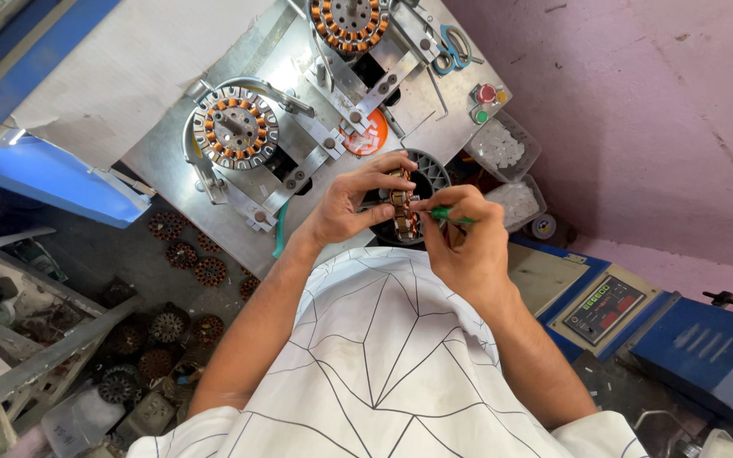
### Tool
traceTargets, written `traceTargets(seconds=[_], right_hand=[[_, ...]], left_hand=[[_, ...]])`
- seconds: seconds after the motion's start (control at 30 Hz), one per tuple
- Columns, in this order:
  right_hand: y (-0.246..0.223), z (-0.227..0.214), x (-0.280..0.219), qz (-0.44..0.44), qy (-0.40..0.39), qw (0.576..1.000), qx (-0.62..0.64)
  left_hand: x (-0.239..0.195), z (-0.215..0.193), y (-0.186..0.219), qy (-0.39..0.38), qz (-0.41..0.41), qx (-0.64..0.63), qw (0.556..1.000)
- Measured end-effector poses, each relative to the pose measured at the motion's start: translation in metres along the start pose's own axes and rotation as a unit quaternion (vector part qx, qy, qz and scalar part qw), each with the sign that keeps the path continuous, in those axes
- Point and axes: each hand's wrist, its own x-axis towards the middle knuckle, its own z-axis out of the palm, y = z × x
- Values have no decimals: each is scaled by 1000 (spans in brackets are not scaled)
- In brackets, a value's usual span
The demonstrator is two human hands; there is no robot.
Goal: The person connects and organizes copper wires on a motor stator by hand and uses a small screwdriver to tuck the wire ends into place.
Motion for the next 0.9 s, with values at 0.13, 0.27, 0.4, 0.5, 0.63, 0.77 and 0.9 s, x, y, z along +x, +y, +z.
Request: traceTargets(seconds=[0.13,0.27,0.4,0.5,0.63,0.77,0.9], right_hand=[[-3,-5,4,-18,60,990,129],[8,-2,11,55,45,982,176],[14,-12,31,88,-30,977,193],[19,-24,46,96,-105,977,157],[16,-24,51,66,-135,984,93],[2,-14,37,6,-135,991,-18],[4,-24,42,-50,-59,989,125]], left_hand=[[0,1,1,14,7,12,1000],[-1,2,-1,17,2,42,999],[1,2,2,18,-9,66,998],[0,6,3,20,-21,60,998],[4,5,8,22,-20,58,998],[2,5,13,32,-31,63,997],[2,8,13,41,-47,57,996]])
